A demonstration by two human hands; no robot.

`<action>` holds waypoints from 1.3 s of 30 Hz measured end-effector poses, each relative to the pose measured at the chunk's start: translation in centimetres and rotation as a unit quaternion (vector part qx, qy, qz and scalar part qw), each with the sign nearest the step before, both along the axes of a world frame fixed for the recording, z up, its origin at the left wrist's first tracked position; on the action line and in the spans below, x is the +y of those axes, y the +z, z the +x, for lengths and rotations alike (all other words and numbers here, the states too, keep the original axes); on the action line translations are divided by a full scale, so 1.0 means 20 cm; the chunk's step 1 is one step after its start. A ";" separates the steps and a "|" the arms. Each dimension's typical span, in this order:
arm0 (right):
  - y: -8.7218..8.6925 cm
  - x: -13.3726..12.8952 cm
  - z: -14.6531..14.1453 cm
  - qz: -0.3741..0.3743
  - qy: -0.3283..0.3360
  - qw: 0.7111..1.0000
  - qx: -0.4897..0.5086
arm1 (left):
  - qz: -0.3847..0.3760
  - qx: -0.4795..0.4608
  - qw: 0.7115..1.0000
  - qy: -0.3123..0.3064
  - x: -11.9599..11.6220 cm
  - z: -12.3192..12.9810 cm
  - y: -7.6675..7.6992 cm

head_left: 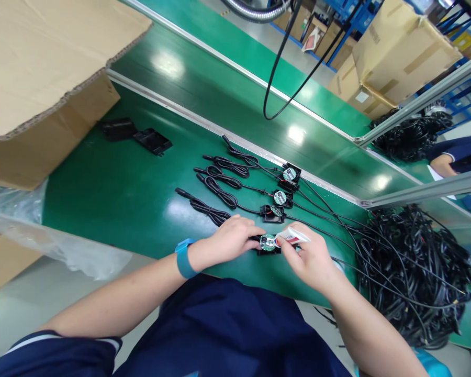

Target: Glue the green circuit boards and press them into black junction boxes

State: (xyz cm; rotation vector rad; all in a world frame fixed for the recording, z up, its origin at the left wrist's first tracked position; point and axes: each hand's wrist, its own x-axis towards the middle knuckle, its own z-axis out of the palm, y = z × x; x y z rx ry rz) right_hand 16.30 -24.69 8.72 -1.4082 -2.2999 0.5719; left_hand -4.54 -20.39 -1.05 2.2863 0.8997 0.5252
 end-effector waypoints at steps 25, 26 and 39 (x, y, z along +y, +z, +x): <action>-0.02 0.02 -0.10 0.010 0.034 0.999 0.019 | 0.006 0.011 1.000 -0.003 0.00 0.00 -0.01; -0.01 0.01 -0.09 0.016 0.026 0.999 0.030 | 0.004 0.016 1.000 -0.004 -0.01 0.00 0.00; -0.05 0.12 0.15 -0.014 -0.329 0.897 0.296 | 0.019 -0.002 0.999 0.027 0.23 -0.03 0.18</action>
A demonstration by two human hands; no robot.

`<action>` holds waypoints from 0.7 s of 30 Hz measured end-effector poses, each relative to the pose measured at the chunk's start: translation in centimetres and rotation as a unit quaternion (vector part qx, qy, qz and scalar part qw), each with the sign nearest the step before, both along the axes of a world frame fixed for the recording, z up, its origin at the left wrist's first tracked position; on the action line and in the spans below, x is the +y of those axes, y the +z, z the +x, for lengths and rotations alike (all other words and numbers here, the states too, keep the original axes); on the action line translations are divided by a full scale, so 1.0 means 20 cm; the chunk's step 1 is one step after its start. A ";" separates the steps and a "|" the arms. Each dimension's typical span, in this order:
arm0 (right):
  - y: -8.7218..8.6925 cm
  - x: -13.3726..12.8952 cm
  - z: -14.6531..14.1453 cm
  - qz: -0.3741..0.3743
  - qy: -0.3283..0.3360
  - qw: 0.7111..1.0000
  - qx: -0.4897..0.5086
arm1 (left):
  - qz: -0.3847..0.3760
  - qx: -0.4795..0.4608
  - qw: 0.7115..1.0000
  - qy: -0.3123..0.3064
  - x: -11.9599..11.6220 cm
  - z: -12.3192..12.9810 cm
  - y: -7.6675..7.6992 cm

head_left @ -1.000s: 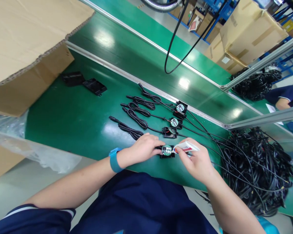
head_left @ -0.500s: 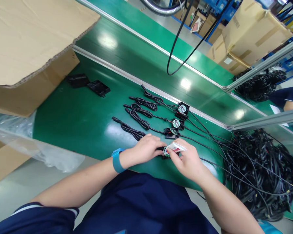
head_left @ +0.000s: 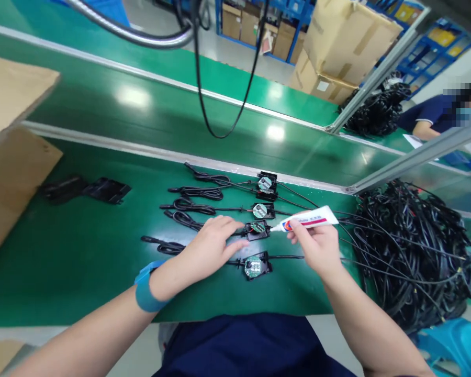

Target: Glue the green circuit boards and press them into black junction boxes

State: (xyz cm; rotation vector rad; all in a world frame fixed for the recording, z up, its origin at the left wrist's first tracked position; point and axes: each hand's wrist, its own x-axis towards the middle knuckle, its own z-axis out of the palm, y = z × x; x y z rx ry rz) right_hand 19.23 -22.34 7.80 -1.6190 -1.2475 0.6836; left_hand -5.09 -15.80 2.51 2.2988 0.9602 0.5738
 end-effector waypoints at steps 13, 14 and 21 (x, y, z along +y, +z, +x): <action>-0.19 0.17 0.03 -0.047 0.058 0.997 -0.020 | -0.241 -0.063 0.963 0.098 0.13 0.24 -0.16; -0.20 0.18 0.03 -0.045 0.066 0.996 -0.028 | -0.242 -0.069 0.963 0.100 0.13 0.24 -0.16; -0.23 0.20 0.00 -0.009 0.118 0.989 -0.087 | -0.230 -0.086 0.964 0.101 0.09 0.25 -0.16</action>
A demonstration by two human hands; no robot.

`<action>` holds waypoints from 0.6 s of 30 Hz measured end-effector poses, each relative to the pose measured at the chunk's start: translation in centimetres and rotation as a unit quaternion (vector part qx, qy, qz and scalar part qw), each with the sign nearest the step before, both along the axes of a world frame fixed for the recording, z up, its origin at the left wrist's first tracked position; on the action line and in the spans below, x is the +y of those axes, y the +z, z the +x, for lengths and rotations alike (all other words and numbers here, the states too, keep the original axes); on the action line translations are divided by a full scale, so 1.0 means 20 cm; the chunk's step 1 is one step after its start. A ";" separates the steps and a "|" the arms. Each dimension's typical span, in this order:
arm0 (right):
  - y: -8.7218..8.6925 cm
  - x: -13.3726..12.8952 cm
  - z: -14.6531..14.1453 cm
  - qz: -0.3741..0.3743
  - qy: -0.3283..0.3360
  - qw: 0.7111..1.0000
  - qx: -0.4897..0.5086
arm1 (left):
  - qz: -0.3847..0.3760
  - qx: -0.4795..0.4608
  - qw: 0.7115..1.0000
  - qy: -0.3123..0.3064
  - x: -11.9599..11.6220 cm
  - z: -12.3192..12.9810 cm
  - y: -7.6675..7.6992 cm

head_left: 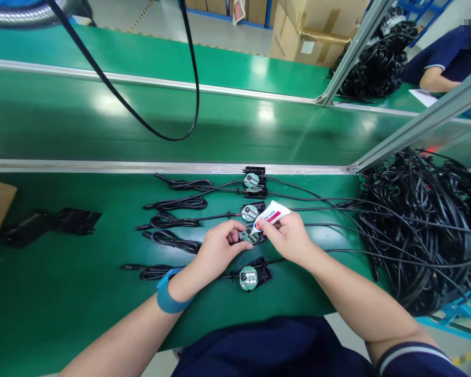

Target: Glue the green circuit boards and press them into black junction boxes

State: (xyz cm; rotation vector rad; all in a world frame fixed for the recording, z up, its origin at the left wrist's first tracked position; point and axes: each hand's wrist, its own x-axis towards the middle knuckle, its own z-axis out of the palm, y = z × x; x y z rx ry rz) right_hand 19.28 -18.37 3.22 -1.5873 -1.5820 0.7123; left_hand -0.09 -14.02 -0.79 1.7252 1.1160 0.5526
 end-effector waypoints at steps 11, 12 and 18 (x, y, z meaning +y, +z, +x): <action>0.03 -0.05 0.01 0.016 -0.009 1.000 -0.024 | -0.002 -0.017 1.000 0.008 -0.01 0.00 0.00; 0.03 -0.05 0.01 0.015 -0.012 1.000 -0.025 | -0.001 -0.017 1.000 0.007 -0.01 0.00 0.00; 0.02 -0.09 0.03 -0.016 -0.030 0.999 -0.026 | 0.010 -0.018 1.000 0.000 -0.01 -0.01 -0.01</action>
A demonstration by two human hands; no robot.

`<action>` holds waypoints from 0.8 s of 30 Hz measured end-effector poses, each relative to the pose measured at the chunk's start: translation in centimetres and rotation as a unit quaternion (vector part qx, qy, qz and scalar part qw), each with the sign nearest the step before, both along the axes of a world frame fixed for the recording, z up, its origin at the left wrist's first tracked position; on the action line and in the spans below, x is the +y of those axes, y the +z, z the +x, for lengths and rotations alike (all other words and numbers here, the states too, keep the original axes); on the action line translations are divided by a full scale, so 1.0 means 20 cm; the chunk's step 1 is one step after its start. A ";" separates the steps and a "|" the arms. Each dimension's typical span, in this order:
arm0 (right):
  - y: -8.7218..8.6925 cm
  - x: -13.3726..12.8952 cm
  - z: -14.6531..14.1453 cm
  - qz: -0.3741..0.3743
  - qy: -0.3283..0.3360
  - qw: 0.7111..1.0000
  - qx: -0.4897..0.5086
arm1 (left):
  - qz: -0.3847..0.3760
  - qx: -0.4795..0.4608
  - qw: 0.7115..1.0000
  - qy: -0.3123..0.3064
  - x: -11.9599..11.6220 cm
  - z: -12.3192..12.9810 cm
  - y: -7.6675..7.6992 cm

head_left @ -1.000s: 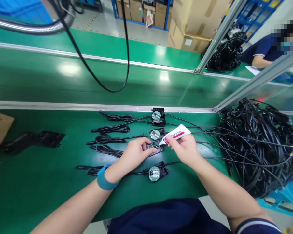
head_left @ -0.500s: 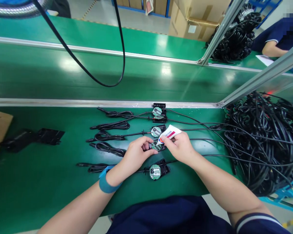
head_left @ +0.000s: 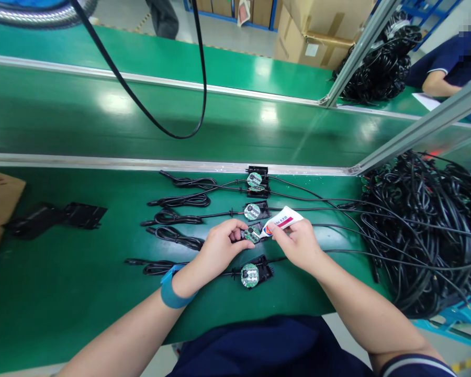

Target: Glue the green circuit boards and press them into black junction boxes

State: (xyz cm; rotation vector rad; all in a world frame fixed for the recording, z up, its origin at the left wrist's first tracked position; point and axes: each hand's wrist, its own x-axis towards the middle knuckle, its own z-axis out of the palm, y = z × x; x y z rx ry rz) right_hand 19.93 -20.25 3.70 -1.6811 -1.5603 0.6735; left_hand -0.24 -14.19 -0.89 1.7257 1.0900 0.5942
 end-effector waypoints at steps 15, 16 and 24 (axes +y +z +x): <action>0.00 0.06 -0.09 0.004 0.007 1.000 0.029 | 0.038 -0.005 0.999 -0.009 0.00 -0.01 -0.03; 0.00 0.06 -0.08 0.001 0.007 1.000 0.026 | 0.041 -0.005 0.999 -0.010 0.00 -0.01 -0.03; -0.01 -0.02 -0.03 -0.019 -0.005 0.999 0.027 | 0.006 -0.008 1.000 0.002 -0.01 -0.01 -0.02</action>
